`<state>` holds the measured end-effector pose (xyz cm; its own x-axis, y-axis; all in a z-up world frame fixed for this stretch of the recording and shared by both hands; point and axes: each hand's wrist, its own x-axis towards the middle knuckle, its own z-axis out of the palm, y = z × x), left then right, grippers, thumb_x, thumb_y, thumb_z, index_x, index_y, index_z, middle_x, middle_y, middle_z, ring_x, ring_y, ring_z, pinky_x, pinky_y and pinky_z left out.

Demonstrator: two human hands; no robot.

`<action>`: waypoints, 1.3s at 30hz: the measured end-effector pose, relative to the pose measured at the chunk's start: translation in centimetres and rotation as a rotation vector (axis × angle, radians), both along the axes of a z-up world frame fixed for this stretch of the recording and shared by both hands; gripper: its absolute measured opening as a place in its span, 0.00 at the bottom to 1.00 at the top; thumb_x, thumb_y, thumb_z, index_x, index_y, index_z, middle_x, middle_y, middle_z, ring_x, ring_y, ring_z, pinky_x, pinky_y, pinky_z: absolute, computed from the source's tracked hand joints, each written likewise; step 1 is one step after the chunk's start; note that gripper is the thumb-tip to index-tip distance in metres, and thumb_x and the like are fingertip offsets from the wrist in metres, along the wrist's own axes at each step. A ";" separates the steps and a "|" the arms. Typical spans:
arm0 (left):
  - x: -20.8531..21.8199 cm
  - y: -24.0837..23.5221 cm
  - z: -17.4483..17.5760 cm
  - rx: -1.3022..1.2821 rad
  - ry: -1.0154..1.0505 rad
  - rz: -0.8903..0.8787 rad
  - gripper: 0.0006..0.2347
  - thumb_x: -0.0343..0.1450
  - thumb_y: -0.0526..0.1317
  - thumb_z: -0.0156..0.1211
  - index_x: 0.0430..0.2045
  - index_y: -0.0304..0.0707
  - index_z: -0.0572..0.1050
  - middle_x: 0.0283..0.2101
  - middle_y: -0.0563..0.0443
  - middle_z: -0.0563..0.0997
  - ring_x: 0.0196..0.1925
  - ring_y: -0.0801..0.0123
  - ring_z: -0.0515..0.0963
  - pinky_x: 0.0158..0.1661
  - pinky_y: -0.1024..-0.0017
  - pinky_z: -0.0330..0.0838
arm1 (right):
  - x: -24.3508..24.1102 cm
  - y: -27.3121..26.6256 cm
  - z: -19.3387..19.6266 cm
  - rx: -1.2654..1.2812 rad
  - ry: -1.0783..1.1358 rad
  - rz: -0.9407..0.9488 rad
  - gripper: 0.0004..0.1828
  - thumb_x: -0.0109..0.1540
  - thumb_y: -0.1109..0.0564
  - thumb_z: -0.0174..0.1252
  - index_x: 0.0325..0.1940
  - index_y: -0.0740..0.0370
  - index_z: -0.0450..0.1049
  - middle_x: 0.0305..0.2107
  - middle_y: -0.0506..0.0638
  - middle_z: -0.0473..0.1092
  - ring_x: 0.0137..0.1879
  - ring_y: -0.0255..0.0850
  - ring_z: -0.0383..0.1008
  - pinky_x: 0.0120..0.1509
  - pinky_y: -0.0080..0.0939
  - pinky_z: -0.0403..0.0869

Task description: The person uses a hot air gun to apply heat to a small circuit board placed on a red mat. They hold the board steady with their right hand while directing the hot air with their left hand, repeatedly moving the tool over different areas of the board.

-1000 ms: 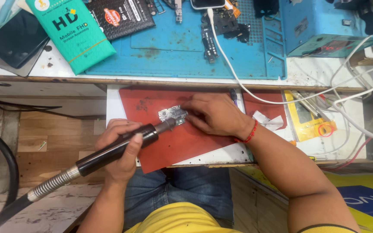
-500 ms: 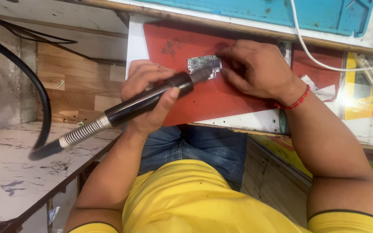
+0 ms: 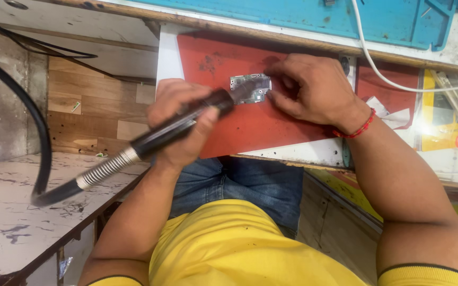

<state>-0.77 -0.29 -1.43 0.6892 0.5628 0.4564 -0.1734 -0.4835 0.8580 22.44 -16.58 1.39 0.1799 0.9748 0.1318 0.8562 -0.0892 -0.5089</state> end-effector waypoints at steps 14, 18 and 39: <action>0.2 0.1 0.7 0.046 0.020 -0.066 0.13 0.71 0.44 0.67 0.41 0.32 0.78 0.44 0.46 0.82 0.47 0.63 0.77 0.50 0.68 0.72 | 0.2 0.2 1.1 0.058 -0.006 0.044 0.20 0.57 0.58 0.63 0.54 0.61 0.76 0.29 0.52 0.68 0.34 0.49 0.72 0.39 0.48 0.72; -0.4 0.2 -0.2 -0.299 -0.016 0.055 0.13 0.75 0.43 0.65 0.45 0.31 0.77 0.46 0.44 0.80 0.50 0.66 0.79 0.55 0.69 0.73 | 0.7 -0.8 0.7 0.023 0.070 0.025 0.25 0.56 0.64 0.56 0.58 0.60 0.74 0.31 0.54 0.67 0.37 0.51 0.71 0.42 0.49 0.71; 0.1 0.1 0.1 -0.191 0.011 0.055 0.13 0.74 0.43 0.65 0.45 0.31 0.77 0.47 0.45 0.80 0.49 0.66 0.79 0.54 0.71 0.73 | 0.4 -0.2 0.7 0.019 0.036 -0.024 0.22 0.59 0.57 0.60 0.58 0.60 0.75 0.40 0.57 0.77 0.41 0.55 0.77 0.45 0.51 0.75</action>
<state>-0.64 -0.22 -1.37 0.6592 0.6754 0.3306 -0.1414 -0.3204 0.9367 22.84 -16.80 2.04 0.2083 0.9675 0.1437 0.8352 -0.0995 -0.5409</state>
